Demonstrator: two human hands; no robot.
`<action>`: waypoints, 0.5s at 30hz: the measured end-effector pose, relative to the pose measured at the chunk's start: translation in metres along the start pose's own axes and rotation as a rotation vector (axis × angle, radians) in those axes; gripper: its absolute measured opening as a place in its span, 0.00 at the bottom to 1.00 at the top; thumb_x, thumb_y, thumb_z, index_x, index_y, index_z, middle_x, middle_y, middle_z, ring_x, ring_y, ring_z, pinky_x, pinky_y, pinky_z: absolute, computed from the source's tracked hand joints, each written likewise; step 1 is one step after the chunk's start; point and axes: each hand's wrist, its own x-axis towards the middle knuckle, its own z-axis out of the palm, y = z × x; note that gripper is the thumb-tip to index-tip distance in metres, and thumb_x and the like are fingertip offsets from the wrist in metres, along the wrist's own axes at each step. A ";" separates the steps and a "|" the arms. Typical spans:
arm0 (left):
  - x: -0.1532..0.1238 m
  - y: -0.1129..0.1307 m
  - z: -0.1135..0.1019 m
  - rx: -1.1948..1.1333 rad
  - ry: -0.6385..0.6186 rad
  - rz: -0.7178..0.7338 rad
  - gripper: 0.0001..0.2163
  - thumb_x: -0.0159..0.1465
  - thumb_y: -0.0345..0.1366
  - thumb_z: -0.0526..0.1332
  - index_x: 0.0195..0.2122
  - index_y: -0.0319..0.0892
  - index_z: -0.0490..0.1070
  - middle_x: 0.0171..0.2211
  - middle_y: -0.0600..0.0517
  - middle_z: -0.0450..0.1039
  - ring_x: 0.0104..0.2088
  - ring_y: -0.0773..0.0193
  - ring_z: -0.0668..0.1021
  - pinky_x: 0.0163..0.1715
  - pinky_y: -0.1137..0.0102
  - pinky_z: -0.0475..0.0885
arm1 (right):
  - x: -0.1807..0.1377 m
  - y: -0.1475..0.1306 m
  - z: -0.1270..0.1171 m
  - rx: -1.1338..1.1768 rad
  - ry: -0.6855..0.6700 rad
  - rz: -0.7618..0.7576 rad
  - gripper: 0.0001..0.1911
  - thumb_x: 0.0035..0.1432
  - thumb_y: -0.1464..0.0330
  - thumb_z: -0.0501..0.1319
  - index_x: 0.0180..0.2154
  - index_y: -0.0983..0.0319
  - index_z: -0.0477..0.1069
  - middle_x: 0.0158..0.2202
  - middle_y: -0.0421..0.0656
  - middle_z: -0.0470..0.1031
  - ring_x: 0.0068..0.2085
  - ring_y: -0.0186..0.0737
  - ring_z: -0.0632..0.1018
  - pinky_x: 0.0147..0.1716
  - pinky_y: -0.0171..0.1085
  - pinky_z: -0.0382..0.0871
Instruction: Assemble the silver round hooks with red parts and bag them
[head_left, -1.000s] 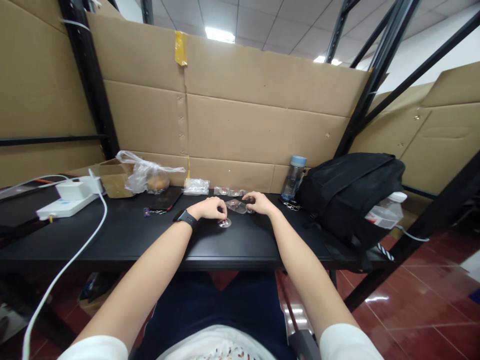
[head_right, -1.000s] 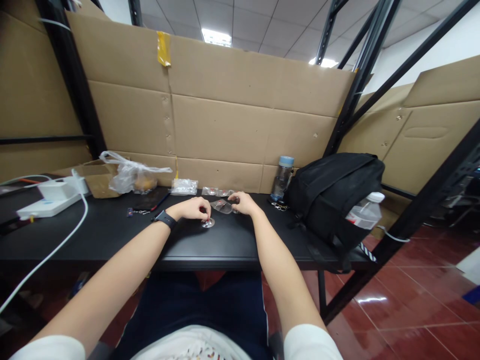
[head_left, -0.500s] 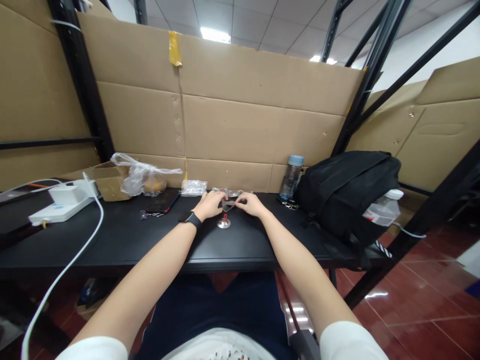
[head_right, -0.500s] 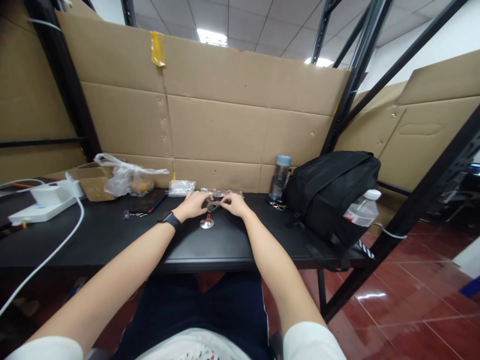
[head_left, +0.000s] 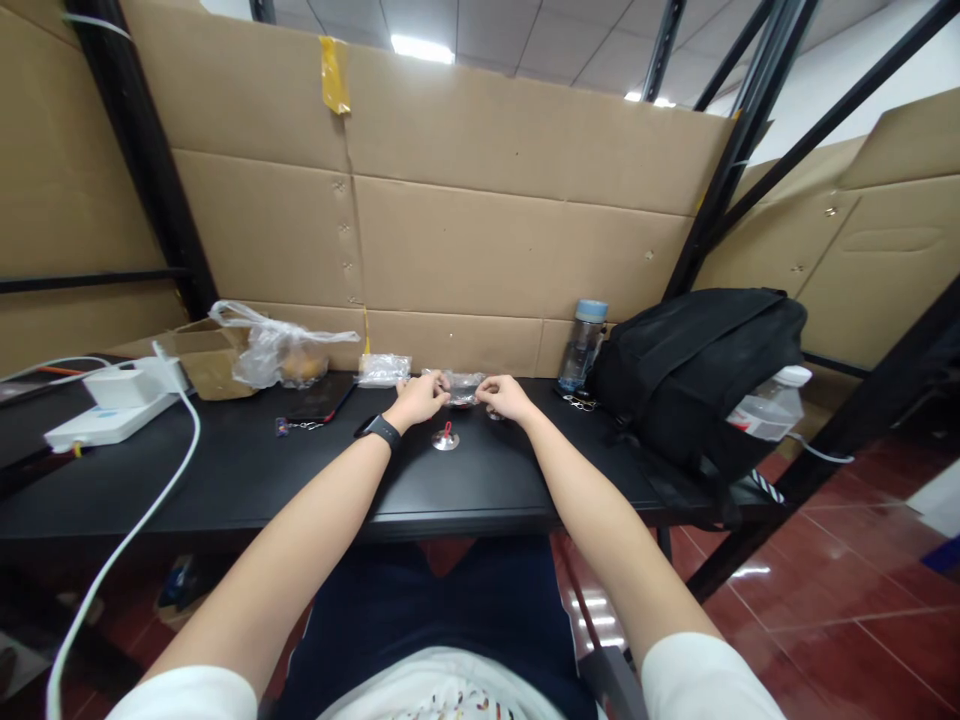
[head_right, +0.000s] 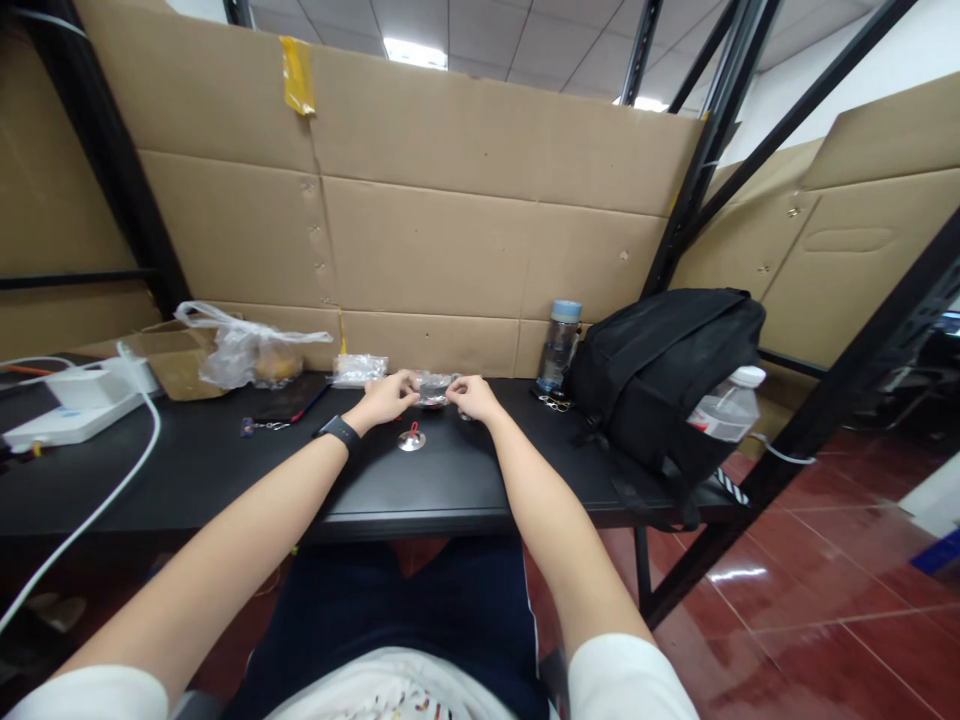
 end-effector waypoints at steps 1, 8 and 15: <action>0.000 0.001 0.001 0.000 0.008 -0.020 0.12 0.63 0.37 0.61 0.47 0.46 0.69 0.34 0.53 0.82 0.44 0.54 0.80 0.51 0.58 0.62 | -0.001 -0.001 0.001 -0.003 0.011 0.001 0.03 0.53 0.72 0.63 0.32 0.63 0.75 0.28 0.42 0.81 0.18 0.30 0.72 0.20 0.29 0.65; -0.003 0.004 0.011 0.203 -0.054 0.025 0.13 0.63 0.34 0.57 0.49 0.47 0.69 0.39 0.47 0.81 0.49 0.49 0.77 0.52 0.54 0.60 | -0.006 -0.013 0.010 -0.300 0.038 -0.100 0.21 0.51 0.78 0.61 0.46 0.55 0.74 0.27 0.35 0.80 0.32 0.36 0.79 0.40 0.35 0.70; -0.002 0.001 0.012 0.288 -0.119 0.089 0.12 0.65 0.41 0.56 0.41 0.51 0.80 0.52 0.46 0.74 0.56 0.44 0.69 0.57 0.48 0.58 | -0.009 -0.027 0.015 -0.697 -0.071 -0.183 0.10 0.53 0.65 0.67 0.40 0.52 0.82 0.49 0.46 0.77 0.54 0.54 0.71 0.55 0.55 0.58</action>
